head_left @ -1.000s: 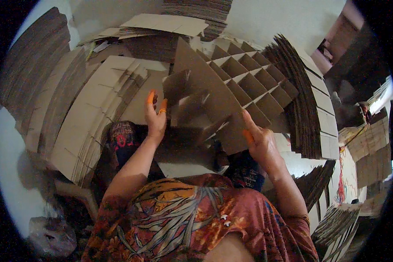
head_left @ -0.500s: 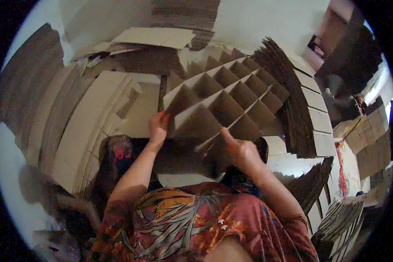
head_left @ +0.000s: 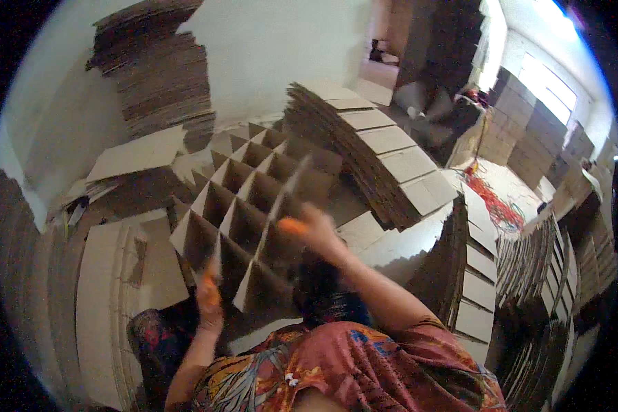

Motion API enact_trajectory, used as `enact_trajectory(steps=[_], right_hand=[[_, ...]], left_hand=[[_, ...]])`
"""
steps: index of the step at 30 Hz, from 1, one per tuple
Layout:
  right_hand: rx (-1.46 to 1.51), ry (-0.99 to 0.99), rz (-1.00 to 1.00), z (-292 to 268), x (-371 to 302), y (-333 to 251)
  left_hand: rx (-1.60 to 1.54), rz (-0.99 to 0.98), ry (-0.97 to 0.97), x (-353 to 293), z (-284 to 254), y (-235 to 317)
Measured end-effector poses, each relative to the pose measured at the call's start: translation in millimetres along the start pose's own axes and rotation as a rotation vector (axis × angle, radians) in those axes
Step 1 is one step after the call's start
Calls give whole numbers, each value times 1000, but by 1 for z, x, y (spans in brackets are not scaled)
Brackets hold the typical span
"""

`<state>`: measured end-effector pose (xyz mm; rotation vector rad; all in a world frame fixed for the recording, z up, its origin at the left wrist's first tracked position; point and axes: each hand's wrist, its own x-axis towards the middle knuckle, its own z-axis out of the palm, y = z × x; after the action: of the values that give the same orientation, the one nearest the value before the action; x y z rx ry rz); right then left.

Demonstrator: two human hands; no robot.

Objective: The person sits on the floor and repeatedly folds pre-cut cardboard sheets into multi-compartment dividers, then stacks the finished pieces. The task involves handling flat cardboard, folding along scored lines, and stacking the resulting dividers.

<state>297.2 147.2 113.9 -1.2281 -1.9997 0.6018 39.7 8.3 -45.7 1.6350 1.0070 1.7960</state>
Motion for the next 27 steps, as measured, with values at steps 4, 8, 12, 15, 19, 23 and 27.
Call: enact_trajectory(steps=[4, 8, 12, 15, 19, 23, 27], right_hand=[[65, -221, 99, 35, -24, -26], [446, -404, 115, 2, -11, 12], [328, -230, -143, -38, -29, -8], [231, -178, -191, -107, -37, -75], [-161, 183, -231, -165, -7, -78], [-766, 416, -324, -199, 42, -67], [-1037, 189, -85, -191, 95, 10]], left_hand=[[32, -140, -402, -1, 86, 49], [326, -160, -464, -7, 78, 26], [581, -546, -295, -14, 49, -3], [471, -715, -222, -36, 29, -35], [487, -326, -382, -55, 48, -21], [631, -679, -624, -40, 63, 12], [618, -746, -624, -54, 45, -14]])
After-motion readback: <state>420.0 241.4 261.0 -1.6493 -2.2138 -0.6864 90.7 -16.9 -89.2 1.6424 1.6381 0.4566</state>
